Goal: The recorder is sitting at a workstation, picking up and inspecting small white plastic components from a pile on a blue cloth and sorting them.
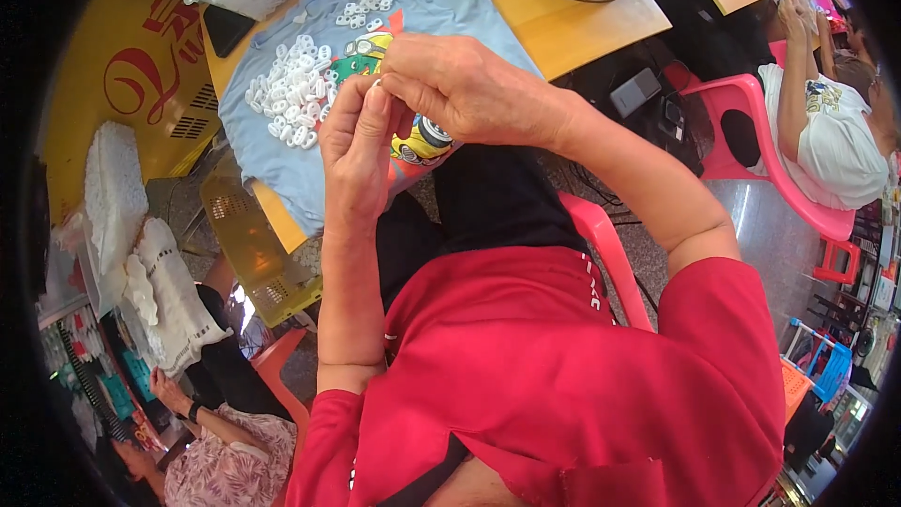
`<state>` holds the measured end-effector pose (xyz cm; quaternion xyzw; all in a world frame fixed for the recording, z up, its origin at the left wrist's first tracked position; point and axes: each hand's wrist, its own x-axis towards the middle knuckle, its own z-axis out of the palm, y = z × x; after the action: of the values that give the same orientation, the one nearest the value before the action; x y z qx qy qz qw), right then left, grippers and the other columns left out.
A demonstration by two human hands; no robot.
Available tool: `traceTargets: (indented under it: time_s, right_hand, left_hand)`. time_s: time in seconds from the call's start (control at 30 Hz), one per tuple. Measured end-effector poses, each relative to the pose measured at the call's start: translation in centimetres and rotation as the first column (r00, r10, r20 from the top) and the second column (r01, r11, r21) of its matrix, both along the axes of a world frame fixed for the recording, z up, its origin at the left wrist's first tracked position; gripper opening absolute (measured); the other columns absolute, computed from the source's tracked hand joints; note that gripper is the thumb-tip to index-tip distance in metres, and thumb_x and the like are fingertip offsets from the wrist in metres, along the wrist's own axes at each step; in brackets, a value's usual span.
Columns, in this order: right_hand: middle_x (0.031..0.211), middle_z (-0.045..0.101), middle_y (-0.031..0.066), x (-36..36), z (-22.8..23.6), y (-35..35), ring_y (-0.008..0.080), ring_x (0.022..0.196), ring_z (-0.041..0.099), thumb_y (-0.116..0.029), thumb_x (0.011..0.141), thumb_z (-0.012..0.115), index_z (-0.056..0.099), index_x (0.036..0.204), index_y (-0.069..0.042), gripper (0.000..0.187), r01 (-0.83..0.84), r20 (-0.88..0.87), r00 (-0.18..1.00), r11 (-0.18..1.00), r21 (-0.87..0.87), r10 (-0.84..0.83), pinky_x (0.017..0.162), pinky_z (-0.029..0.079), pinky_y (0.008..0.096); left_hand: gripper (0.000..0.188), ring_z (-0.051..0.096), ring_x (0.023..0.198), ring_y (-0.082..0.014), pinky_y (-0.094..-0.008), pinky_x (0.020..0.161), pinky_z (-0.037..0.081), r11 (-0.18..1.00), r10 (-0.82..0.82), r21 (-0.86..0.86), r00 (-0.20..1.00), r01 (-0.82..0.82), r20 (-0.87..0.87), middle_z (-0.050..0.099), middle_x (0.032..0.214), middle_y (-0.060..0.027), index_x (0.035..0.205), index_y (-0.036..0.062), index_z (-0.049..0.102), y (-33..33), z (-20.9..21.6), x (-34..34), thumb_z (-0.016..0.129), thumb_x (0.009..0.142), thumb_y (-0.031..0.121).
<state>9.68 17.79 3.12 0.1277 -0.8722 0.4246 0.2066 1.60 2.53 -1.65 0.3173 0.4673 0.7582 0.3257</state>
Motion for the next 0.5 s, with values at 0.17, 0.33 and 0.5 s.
traceTargets:
  time_s: [0.17,0.33,0.5]
  right_hand:
    - [0.077,0.049,0.0121,-0.3,0.4,0.5,0.0285,0.070,0.050,-0.014,0.099,0.049,0.052,0.091,0.001,0.017,-0.010,0.127,0.992,1.000,-0.013,0.012,0.065,0.042,0.0361]
    - [0.080,0.049,0.0125,-0.2,2.1,1.8,0.0317,0.072,0.051,-0.018,0.099,0.051,0.052,0.092,0.000,0.019,-0.073,0.115,0.992,0.987,0.143,0.056,0.065,0.041,0.0376]
    - [0.083,0.048,0.0130,0.1,2.8,2.0,0.0356,0.075,0.050,-0.019,0.097,0.053,0.051,0.094,-0.001,0.018,-0.140,0.163,0.982,0.956,0.256,0.100,0.065,0.041,0.0403]
  left_hand:
    - [0.019,0.045,0.074,-0.0095,-0.0249,0.068,0.038,0.998,-0.058,0.000,0.997,0.058,0.045,0.051,0.082,-0.0001,0.099,0.0018,0.056,-0.6,0.4,-1.1,0.048,0.102,0.019]
    - [0.020,0.042,0.070,-0.0113,-0.0259,0.065,0.035,0.991,-0.130,0.038,0.990,0.128,0.060,0.043,0.076,0.0008,0.092,0.0028,0.053,-0.8,1.2,-1.1,0.047,0.102,0.019]
    - [0.023,0.046,0.067,-0.0073,-0.0228,0.063,0.038,0.990,-0.137,0.045,0.990,0.135,0.032,0.053,0.075,0.0006,0.087,0.0027,0.056,-1.1,1.4,-1.0,0.051,0.101,0.021]
